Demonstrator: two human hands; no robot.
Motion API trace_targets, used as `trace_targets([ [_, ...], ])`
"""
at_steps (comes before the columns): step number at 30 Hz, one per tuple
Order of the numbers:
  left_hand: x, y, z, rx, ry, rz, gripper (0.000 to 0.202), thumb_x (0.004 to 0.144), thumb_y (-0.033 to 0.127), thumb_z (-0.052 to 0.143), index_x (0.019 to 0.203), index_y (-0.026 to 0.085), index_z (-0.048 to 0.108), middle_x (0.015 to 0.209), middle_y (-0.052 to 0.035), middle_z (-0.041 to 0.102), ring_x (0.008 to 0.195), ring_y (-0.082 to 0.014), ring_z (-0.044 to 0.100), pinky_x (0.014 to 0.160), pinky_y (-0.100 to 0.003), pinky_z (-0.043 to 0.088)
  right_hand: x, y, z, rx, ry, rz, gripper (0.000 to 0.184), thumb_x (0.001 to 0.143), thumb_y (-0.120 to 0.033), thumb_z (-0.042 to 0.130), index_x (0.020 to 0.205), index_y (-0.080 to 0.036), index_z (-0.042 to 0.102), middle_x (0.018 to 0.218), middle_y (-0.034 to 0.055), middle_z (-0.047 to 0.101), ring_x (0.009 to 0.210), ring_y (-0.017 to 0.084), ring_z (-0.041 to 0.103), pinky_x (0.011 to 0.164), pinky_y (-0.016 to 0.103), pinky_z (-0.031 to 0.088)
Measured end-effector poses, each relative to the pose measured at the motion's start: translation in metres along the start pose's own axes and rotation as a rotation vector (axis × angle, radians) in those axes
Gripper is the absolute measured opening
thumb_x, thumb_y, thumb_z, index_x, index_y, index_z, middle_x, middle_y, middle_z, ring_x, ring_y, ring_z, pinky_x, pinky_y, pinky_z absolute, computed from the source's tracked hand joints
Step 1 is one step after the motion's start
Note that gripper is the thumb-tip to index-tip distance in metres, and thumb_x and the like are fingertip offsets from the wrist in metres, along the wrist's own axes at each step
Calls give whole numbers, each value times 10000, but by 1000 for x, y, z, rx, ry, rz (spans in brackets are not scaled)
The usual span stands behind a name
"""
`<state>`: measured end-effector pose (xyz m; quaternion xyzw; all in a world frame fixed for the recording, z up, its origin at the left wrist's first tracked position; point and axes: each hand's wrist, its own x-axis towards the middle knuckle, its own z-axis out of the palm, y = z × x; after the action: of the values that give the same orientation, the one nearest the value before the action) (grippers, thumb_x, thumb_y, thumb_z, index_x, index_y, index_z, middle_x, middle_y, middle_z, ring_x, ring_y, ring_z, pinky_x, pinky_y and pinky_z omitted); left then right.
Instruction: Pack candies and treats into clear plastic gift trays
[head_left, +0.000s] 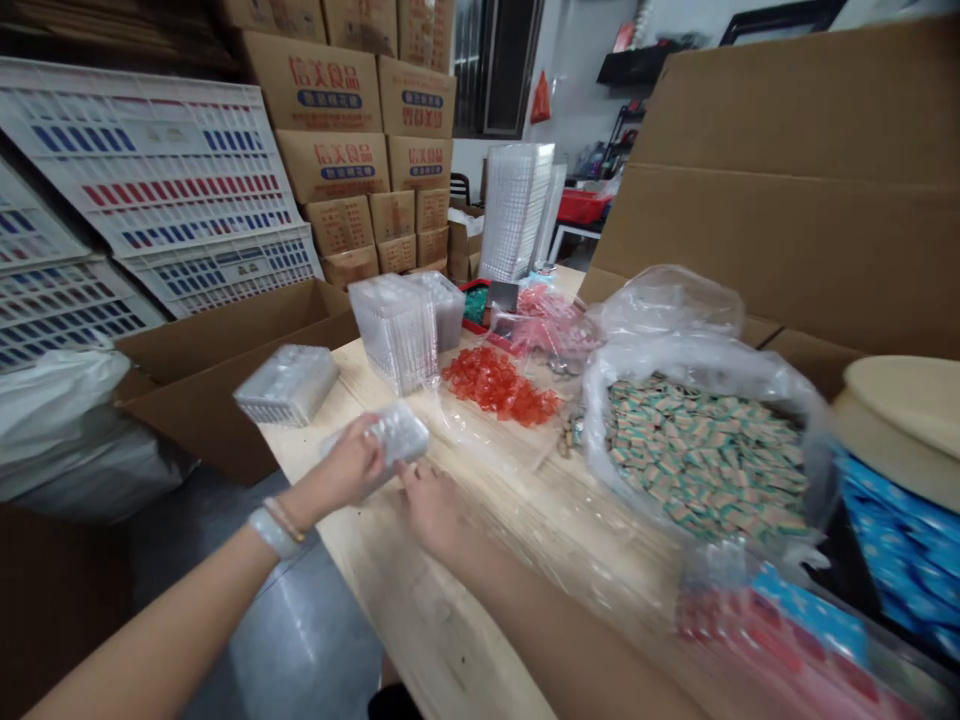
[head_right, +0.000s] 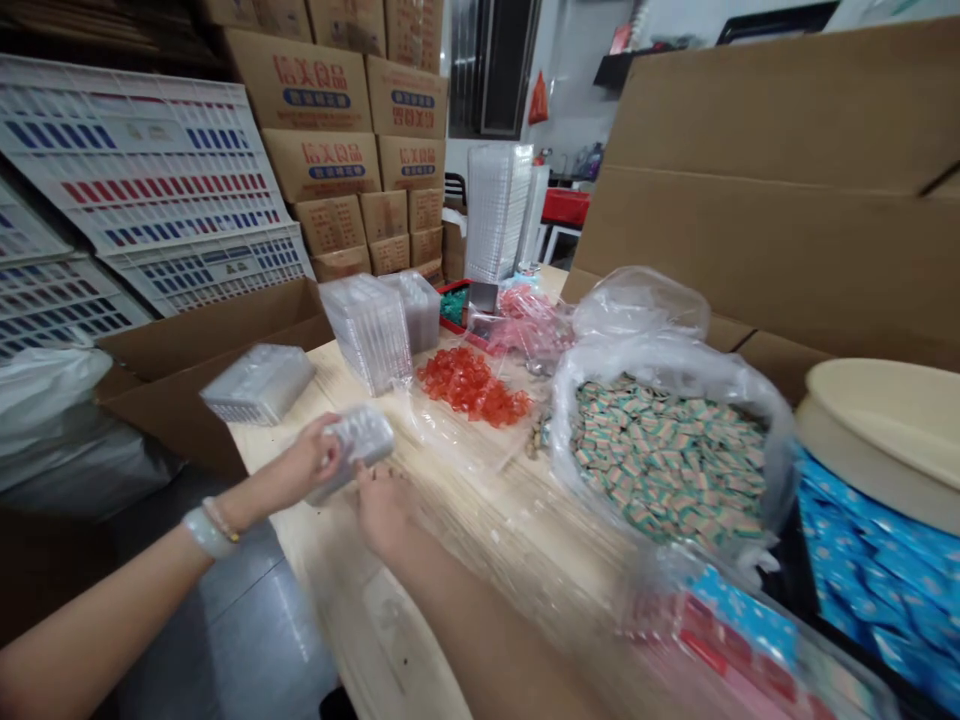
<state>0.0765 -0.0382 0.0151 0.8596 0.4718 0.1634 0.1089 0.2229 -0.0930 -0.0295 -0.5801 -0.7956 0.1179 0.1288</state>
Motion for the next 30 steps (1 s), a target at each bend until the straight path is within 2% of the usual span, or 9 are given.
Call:
trace_targets([
  [4,-10,27,-45,87,101,30,259,774,313,331,661,139,485,1187,-124,385,1095,-263,421,877,-414,376,-28,18,-18,40,65,61,493,787,-274,476,1255,-224,331,980,70,559,875,219,500,742,343,391],
  [6,-31,51,-42,99,94,148,235,752,343,366,639,173,482,1197,-87,405,1059,-236,466,861,-380,406,-61,39,-28,1,96,165,469,775,-249,486,1231,-221,379,1044,81,544,938,231,476,787,359,374],
  [9,-63,76,5,176,28,218,159,706,256,398,624,193,519,1148,-79,493,1052,-245,485,834,-372,442,-129,76,-38,-126,89,384,446,752,-205,496,1195,-180,449,1185,130,476,1050,270,422,856,398,335],
  [13,-78,75,80,292,-27,92,237,740,209,385,855,149,583,1075,-111,565,1073,-263,476,879,-402,421,-227,106,-20,-215,77,342,522,709,-273,536,1220,-255,428,1275,87,418,1102,291,402,882,421,318],
  [17,-71,94,104,162,23,142,260,755,296,444,905,145,593,1138,-139,530,1112,-303,432,928,-482,350,-289,106,13,-252,104,237,622,660,-360,582,1246,-309,381,1222,81,481,1014,300,486,819,419,368],
  [20,-59,153,107,-234,-88,176,371,752,361,478,1081,193,510,1236,-113,453,1162,-264,385,965,-450,320,-299,100,7,-277,242,306,642,672,-383,569,1267,-271,354,1207,114,486,1003,309,490,783,417,392],
  [24,-21,256,123,-868,-405,3,633,760,446,446,1289,163,245,1354,-133,283,1229,-234,287,982,-377,299,-307,115,-49,-277,584,541,569,781,-359,447,1302,-214,271,1288,136,366,1137,296,367,858,459,343],
  [26,2,296,134,-1061,-538,-103,722,742,483,460,1316,156,167,1382,-135,218,1247,-239,246,991,-359,275,-324,134,-76,-254,767,698,505,812,-374,393,1274,-187,316,1285,147,349,1162,289,330,890,485,309],
  [30,35,333,149,-1187,-704,-96,708,711,425,535,1296,175,225,1323,-101,360,1211,-221,321,1000,-346,251,-372,167,-86,35,909,944,471,818,-431,356,1178,-139,440,1167,160,476,1076,262,441,870,452,366],
])
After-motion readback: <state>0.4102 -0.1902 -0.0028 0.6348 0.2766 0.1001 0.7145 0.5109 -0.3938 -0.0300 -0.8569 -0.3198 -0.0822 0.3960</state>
